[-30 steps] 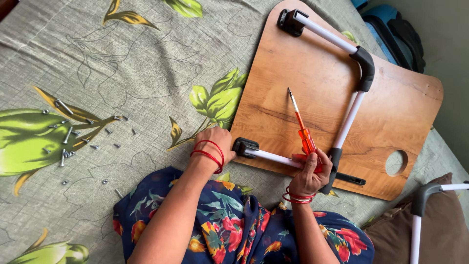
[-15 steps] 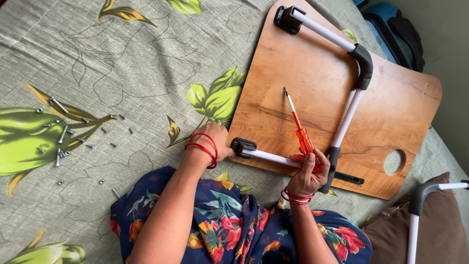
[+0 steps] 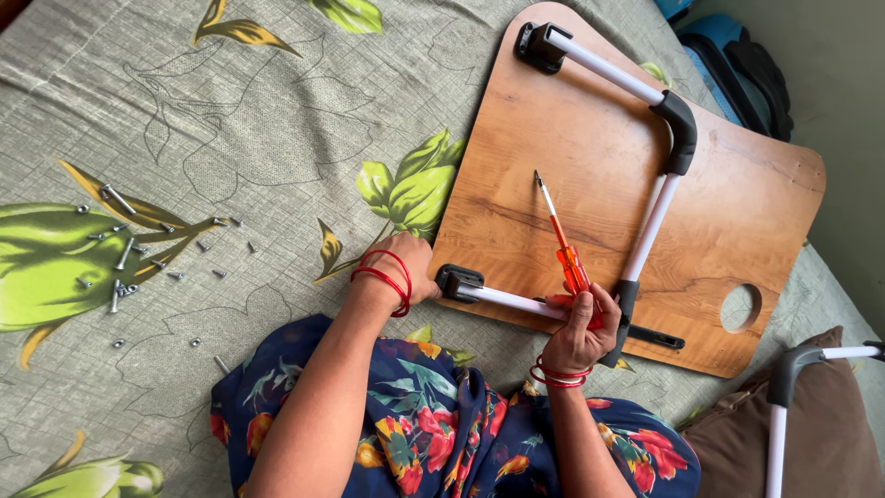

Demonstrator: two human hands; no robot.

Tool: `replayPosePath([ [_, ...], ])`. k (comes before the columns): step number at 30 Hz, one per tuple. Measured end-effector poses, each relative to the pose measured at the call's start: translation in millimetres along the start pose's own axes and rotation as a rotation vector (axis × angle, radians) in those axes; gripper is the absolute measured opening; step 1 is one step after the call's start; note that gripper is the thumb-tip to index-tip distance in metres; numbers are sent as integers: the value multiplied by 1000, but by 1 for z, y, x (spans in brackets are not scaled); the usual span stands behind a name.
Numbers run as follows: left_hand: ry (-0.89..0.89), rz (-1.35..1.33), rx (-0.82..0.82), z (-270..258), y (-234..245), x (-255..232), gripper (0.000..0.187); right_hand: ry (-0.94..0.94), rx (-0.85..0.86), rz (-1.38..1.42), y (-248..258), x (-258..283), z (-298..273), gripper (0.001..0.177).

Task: The person assembles a small wooden table by attaching metal legs to a wooden tabletop using a red-handled screwdriver. They insert and tighten screws at each leg joint while sitting on a bed.

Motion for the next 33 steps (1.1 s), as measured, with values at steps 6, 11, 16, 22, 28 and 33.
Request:
replayPosePath([
  [6,-10,10,-29,0,1,-1,54,-28,-15,1,-1,1,2,24],
  [11,-17,15,-27,1,0,-1,54,-35,-24,11,0,1,2,23],
  [16,-10,-13,-23,2,0,0,51,-34,-22,25,0,-1,2,23],
  [22,-28,9,-33,3,0,1,49,-87,-35,66,8,14,20,21],
  [28,-34,31,-11,8,-6,0,52,88,400,48,21,96,56,12],
  [33,-60,62,10,8,-6,0,53,149,495,-76,8,167,60,17],
])
Point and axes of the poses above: each hand's wrist, its own z-axis towards the middle knuckle, its own y-axis out of the back of the hand, x = y × z, the point moved 3 cm from there along z, towards the middle knuckle, and after that the axes turned 9 degrees about -x, right-handed, at the moved point
